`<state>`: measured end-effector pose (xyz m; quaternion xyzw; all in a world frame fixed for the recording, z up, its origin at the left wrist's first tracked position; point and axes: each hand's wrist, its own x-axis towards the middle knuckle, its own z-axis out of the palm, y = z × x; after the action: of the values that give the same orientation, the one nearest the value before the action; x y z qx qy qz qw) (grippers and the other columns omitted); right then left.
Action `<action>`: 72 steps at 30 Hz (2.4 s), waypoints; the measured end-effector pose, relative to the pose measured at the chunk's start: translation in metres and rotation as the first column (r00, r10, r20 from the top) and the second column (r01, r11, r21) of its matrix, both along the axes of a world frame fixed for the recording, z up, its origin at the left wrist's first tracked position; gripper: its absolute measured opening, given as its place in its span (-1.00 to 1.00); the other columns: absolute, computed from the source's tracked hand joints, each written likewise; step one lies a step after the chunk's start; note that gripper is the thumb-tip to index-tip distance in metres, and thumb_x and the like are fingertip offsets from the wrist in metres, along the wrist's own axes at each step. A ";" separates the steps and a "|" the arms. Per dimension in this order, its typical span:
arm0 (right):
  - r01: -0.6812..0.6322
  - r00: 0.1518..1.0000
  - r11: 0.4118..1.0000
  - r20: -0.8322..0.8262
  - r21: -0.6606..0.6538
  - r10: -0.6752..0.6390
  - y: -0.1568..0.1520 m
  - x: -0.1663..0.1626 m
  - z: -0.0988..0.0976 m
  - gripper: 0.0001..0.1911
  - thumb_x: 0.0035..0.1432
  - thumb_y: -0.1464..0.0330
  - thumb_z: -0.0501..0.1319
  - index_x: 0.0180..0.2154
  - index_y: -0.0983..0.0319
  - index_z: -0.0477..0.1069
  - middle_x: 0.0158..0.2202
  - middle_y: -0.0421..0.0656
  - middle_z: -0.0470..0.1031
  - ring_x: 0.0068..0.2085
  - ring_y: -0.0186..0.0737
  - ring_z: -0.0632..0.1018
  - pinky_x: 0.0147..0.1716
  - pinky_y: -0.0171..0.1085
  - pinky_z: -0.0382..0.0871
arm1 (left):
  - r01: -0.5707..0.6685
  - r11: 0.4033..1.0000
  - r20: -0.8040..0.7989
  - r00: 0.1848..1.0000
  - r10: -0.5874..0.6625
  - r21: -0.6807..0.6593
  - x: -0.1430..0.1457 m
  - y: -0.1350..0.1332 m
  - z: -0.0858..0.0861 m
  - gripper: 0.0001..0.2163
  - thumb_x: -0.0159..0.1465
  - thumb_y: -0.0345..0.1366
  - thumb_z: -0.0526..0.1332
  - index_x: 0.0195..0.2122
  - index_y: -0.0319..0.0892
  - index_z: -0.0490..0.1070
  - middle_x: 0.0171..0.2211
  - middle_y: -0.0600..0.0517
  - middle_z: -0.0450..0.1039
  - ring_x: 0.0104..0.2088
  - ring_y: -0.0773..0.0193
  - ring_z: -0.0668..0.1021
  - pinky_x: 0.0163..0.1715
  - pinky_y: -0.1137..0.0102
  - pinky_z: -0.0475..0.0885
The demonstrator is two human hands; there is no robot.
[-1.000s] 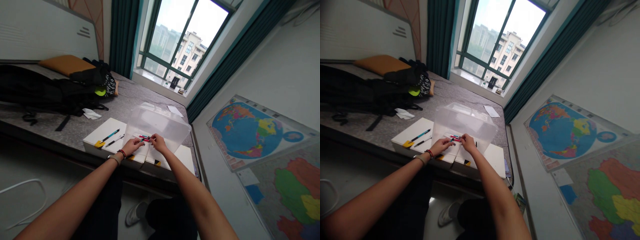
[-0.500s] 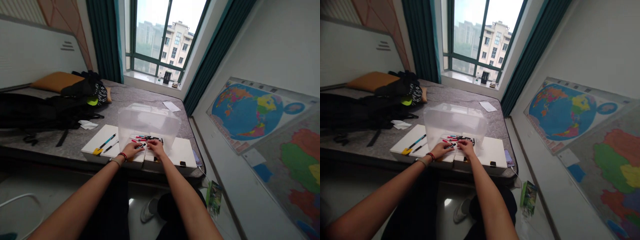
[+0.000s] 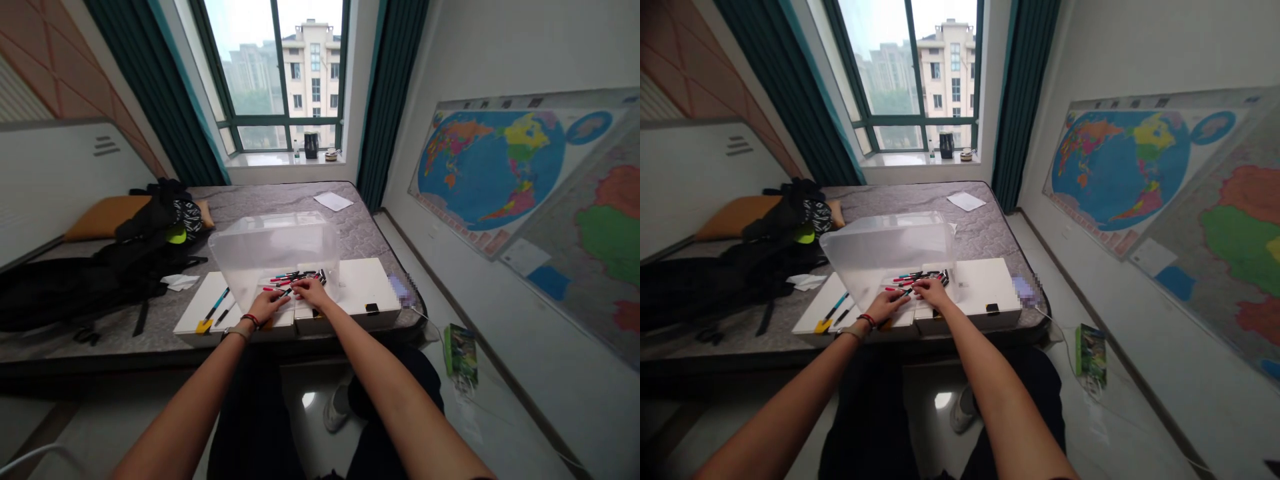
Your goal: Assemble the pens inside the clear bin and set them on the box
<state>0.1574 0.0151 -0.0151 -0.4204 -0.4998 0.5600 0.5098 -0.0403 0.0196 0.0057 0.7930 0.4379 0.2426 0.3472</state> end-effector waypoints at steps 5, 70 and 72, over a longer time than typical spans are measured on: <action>-0.002 0.999 1.000 0.035 0.006 0.002 0.002 -0.001 -0.003 -0.74 -0.03 0.25 0.38 -0.30 0.28 0.57 -0.39 -0.15 0.55 -0.40 -0.30 0.55 -0.39 -0.30 0.49 | -0.021 0.998 -0.016 1.000 0.021 -0.052 0.001 0.000 0.000 -0.58 0.20 0.10 0.15 -0.33 -0.18 0.53 -0.54 0.09 0.42 -0.48 0.29 0.39 -0.44 0.42 0.22; -0.079 0.918 0.996 0.392 0.050 0.054 0.002 -0.002 0.008 -0.58 0.24 0.08 0.12 -0.52 0.23 0.35 -0.62 -0.25 0.39 -0.62 -0.39 0.33 -0.58 -0.39 0.15 | 0.009 0.972 0.194 0.980 0.037 -0.235 -0.002 0.019 -0.013 -0.59 0.00 0.03 0.35 -0.33 -0.20 0.38 -0.47 0.08 0.41 -0.47 0.34 0.42 -0.40 0.39 0.33; -0.064 0.911 0.997 0.410 0.053 0.037 0.003 -0.004 0.009 -0.54 0.26 0.08 0.10 -0.56 0.23 0.34 -0.65 -0.25 0.36 -0.61 -0.37 0.33 -0.55 -0.38 0.16 | 0.022 0.973 0.201 0.979 0.025 -0.232 -0.003 0.019 -0.013 -0.60 -0.01 0.03 0.36 -0.34 -0.20 0.38 -0.46 0.08 0.40 -0.47 0.34 0.42 -0.40 0.40 0.33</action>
<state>0.1539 0.0180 -0.0066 -0.4985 -0.6239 0.4561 0.3927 -0.0432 0.0390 -0.0073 0.7177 0.4262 0.2694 0.4803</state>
